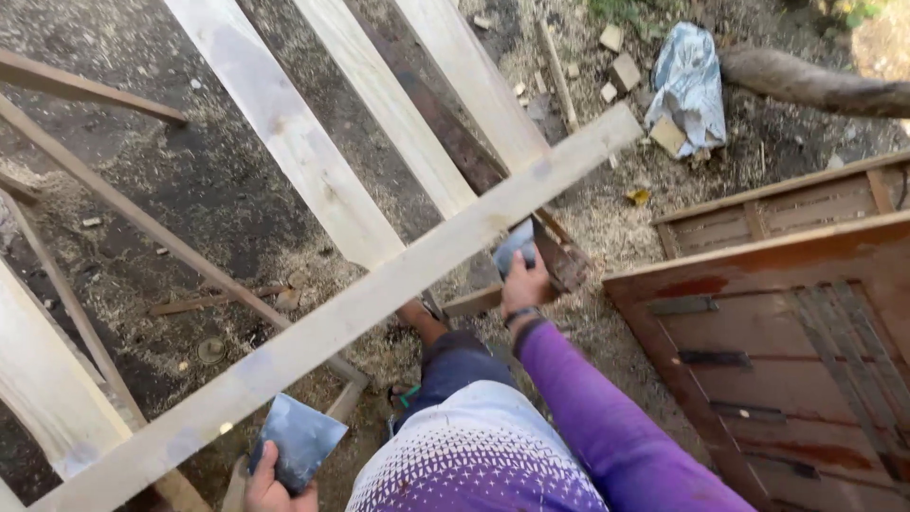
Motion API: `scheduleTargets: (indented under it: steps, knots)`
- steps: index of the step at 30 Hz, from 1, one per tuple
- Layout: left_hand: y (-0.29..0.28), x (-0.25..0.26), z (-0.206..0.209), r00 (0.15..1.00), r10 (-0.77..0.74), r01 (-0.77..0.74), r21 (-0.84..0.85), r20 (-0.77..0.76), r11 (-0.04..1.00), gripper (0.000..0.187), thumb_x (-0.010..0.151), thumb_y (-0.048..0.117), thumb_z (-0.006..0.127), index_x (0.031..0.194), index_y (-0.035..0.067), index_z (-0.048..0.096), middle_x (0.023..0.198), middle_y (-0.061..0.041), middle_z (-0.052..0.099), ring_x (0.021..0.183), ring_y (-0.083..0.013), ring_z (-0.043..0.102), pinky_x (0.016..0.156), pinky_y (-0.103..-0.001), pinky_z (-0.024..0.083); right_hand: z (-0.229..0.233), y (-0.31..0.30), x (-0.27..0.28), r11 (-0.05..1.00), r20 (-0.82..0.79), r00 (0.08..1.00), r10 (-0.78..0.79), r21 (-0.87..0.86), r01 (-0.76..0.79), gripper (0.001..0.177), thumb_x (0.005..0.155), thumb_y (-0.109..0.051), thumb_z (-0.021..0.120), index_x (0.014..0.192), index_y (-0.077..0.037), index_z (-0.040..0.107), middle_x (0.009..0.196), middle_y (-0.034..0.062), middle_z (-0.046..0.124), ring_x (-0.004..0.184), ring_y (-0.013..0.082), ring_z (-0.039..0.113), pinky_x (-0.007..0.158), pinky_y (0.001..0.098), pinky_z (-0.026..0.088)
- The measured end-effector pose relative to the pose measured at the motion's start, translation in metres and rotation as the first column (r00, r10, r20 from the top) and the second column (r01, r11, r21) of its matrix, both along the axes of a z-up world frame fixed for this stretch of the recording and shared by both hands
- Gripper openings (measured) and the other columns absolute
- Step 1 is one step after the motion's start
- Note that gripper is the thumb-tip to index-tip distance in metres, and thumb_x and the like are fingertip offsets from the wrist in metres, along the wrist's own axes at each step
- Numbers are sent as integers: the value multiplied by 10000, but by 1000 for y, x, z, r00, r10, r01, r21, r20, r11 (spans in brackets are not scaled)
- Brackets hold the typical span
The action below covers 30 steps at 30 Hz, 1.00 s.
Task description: Sanding a wooden frame with sandpaper.
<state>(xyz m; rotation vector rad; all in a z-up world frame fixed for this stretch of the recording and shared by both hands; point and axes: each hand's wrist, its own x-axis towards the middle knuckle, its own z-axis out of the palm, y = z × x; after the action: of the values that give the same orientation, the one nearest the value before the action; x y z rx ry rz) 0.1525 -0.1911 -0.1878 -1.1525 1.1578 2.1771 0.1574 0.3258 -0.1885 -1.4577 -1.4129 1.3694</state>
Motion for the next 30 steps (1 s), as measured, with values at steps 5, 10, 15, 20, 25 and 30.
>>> scheduleTargets:
  steps: [5,10,15,20,25,30]
  knots:
    - [-54,44,-42,987,-148,146,39,61,989,587,1026,448,589,1526,153,506,1353,-68,666,1102,-248,655,907,-508,382,23,-29,-47,967,-162,979,-125,-241,83,450,982,-94,581,1427,-53,536,1204,86,694,1013,192,667,919,341,546]
    - [-106,62,-62,974,-200,211,-114,105,971,653,993,513,547,1549,186,439,1279,-88,666,876,-267,688,653,-451,584,-7,-30,-55,992,-258,965,-52,-126,20,413,939,18,580,1351,37,604,1205,115,707,1032,209,681,934,337,530]
    - [-119,49,-73,879,-427,461,-143,213,876,698,950,630,502,1529,247,430,1165,-162,686,622,-352,665,447,-509,559,-28,-23,-45,981,-214,977,18,-187,-59,480,851,72,586,1329,29,599,1142,110,679,973,193,660,910,325,522]
    - [-112,24,-73,868,-453,485,-148,203,862,709,936,637,495,1526,248,426,1172,-159,687,625,-341,688,448,-509,562,-25,-5,-26,948,-35,969,245,-200,-247,345,828,33,611,1171,26,643,1017,93,690,905,199,658,835,339,533]
    - [-108,-10,-86,876,-452,472,-102,170,876,722,951,666,501,1525,231,446,1172,-147,685,633,-326,690,445,-502,562,15,36,5,794,147,823,548,-399,-458,239,820,-4,605,1004,72,736,916,138,725,829,226,669,782,371,549]
    - [-87,2,-58,989,-130,135,-74,69,988,659,991,577,575,1538,224,474,1323,-17,669,1047,-242,695,747,-456,585,83,77,2,821,460,682,568,-255,-511,434,808,-25,520,1213,-64,670,1023,142,750,878,229,728,820,385,578]
